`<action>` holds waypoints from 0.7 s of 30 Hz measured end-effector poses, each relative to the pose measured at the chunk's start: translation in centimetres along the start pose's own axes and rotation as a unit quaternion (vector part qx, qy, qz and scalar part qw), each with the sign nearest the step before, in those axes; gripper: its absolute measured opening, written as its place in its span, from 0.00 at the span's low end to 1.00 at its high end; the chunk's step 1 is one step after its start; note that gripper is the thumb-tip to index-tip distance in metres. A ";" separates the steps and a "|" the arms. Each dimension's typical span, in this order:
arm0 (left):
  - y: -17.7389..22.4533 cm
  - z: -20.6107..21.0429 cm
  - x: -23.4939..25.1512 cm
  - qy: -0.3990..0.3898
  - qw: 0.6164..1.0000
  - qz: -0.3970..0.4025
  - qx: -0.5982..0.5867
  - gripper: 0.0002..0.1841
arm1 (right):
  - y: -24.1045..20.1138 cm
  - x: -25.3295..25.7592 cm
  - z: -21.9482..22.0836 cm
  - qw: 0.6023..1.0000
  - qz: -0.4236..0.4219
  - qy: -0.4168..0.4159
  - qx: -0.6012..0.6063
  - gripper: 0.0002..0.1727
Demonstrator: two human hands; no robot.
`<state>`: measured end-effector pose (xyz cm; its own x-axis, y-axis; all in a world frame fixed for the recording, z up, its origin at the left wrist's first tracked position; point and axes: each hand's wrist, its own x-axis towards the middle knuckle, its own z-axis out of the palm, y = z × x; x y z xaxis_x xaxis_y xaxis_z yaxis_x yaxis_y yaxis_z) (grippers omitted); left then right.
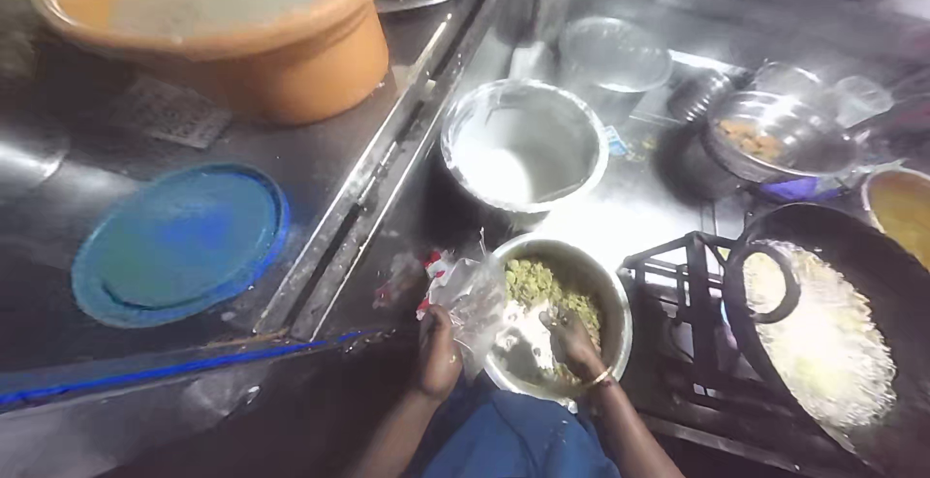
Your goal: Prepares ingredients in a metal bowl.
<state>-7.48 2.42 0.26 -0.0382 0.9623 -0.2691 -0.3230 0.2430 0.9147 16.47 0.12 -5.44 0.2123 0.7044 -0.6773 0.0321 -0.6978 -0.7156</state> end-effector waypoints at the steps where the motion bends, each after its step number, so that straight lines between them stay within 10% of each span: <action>1: 0.0 0.2 0.0 -0.001 1.000 0.001 0.003 0.44 | 0.4 0.0 0.3 1.000 0.000 0.011 0.011 0.27; 6: 0.3 0.8 -0.2 0.003 1.000 -0.010 0.020 0.44 | -0.2 -1.5 -0.3 0.991 0.000 -0.095 -0.094 0.39; 21: -0.8 5.9 -1.2 0.028 0.996 -0.076 0.034 0.29 | -1.5 -2.1 -0.7 0.970 -0.065 0.007 0.232 0.14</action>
<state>-1.62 1.77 1.66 -0.0472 0.9058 -0.4211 -0.2638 0.3953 0.8799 16.65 -0.40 -2.79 0.2500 0.7781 -0.5762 -0.3836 -0.4669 -0.7968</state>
